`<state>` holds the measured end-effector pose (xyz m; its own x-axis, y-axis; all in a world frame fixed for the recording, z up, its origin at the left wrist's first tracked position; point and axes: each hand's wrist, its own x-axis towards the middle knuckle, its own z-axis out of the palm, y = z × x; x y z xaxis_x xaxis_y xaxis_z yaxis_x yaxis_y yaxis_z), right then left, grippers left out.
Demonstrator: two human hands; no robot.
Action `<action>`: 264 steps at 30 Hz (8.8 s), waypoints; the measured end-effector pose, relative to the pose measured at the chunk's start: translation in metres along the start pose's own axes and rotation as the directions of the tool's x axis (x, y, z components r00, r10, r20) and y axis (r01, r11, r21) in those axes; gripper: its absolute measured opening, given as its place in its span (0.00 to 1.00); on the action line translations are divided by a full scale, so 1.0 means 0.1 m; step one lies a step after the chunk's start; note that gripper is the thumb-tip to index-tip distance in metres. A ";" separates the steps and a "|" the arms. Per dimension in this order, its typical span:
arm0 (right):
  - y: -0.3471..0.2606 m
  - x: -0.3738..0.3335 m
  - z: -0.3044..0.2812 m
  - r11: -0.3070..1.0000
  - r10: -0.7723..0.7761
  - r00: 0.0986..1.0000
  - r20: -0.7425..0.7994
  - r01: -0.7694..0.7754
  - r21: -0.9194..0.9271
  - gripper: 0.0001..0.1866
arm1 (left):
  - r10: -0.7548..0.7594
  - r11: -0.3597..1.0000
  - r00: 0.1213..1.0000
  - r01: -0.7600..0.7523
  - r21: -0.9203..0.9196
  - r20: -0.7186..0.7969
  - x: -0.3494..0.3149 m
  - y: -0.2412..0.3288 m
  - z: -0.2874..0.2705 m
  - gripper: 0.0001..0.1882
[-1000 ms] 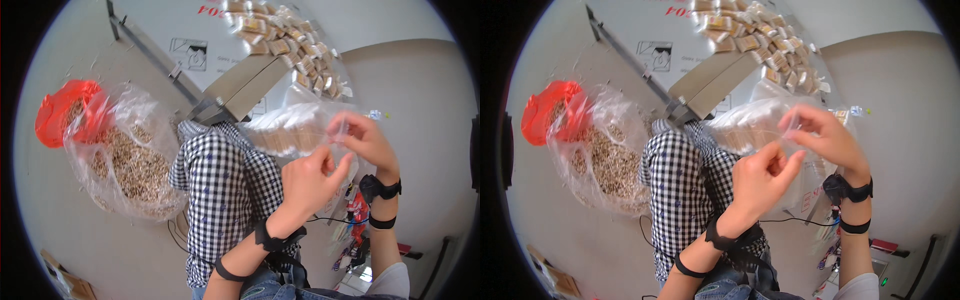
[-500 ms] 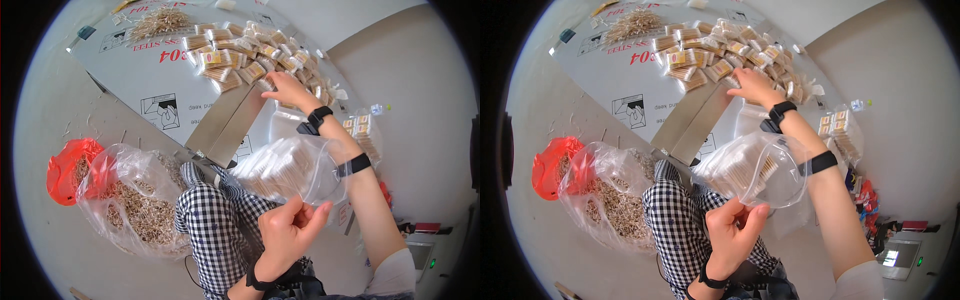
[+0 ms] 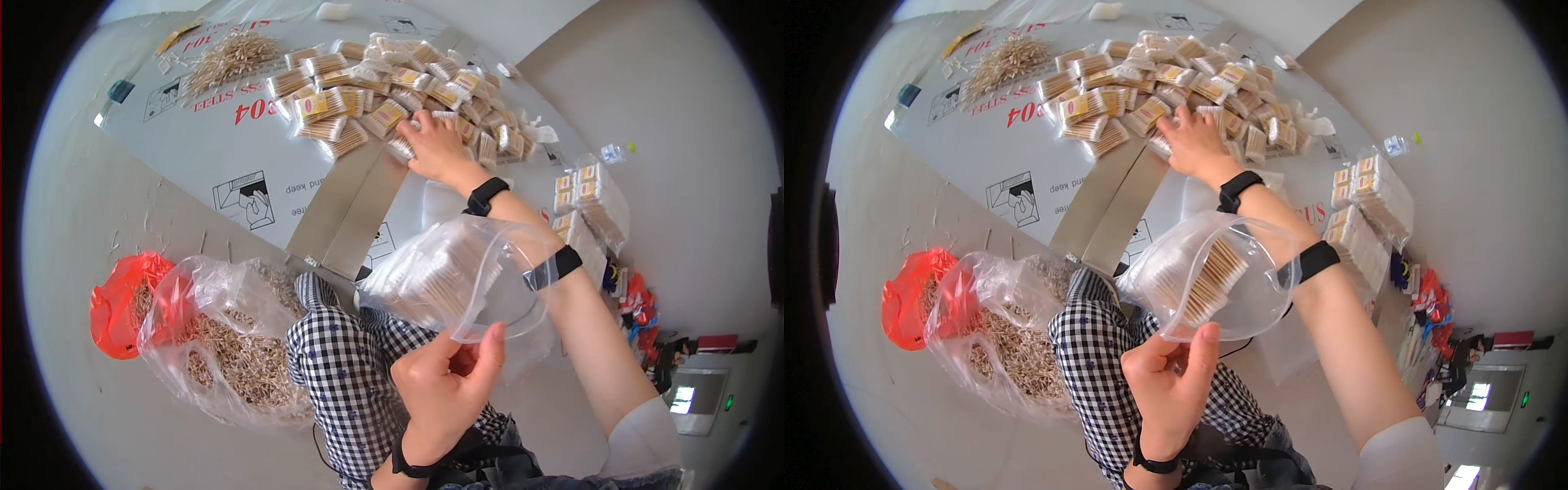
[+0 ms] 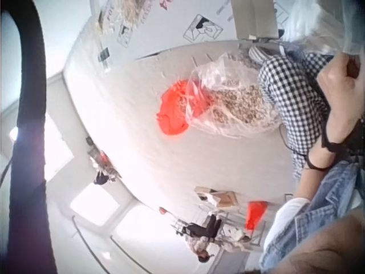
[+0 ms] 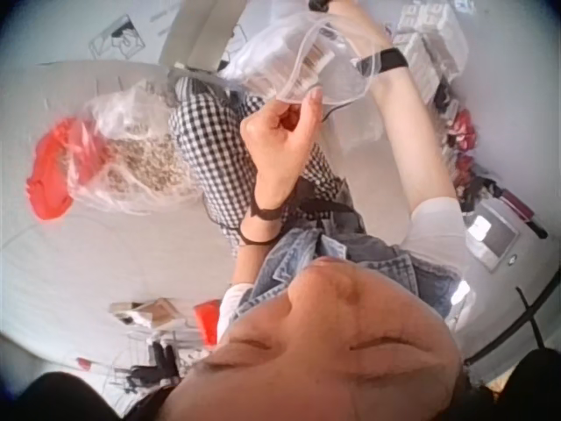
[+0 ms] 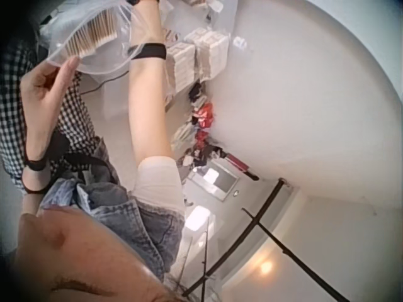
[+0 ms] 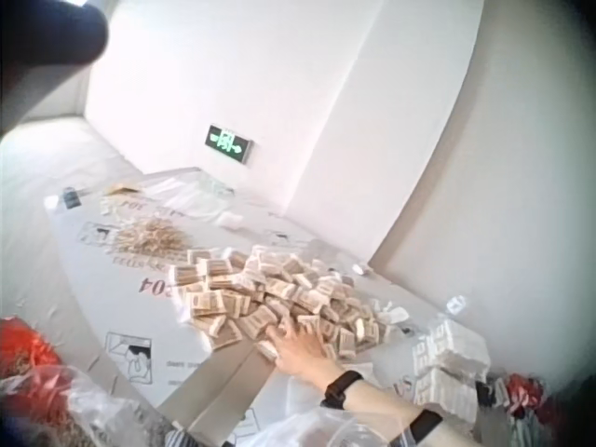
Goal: Packing bundles of cotton swabs into plastic bags.
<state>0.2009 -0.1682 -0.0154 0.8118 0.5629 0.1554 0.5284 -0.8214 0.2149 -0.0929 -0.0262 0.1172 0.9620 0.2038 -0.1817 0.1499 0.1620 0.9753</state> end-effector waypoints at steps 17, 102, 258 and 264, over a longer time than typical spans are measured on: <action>-0.27 -0.47 -0.41 0.782 -0.353 0.934 0.053 0.264 0.564 0.24 | -0.105 0.973 0.994 0.104 -0.206 0.009 -0.09 -0.08 -0.08 0.11; -0.90 -1.52 -2.59 0.703 -0.285 0.952 0.108 0.132 0.699 0.13 | -0.055 0.861 0.979 0.147 -0.488 0.197 -0.06 -0.02 -0.18 0.18; -1.01 -2.12 -1.98 0.156 0.702 0.680 0.212 -0.436 0.886 0.21 | 0.340 0.202 0.666 -0.741 0.640 0.664 0.32 0.42 -0.09 0.16; -1.30 -2.07 -1.94 -0.061 0.733 0.635 0.244 -0.296 0.953 0.16 | 0.308 0.328 0.601 -0.794 0.511 0.737 0.51 0.40 0.13 0.21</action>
<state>-0.0835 -0.1600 0.1114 0.9636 -0.2666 0.0210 -0.0353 -0.2047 -0.9782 -0.0352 -0.0221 0.1488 0.7930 -0.5393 0.2833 -0.5984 -0.6026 0.5281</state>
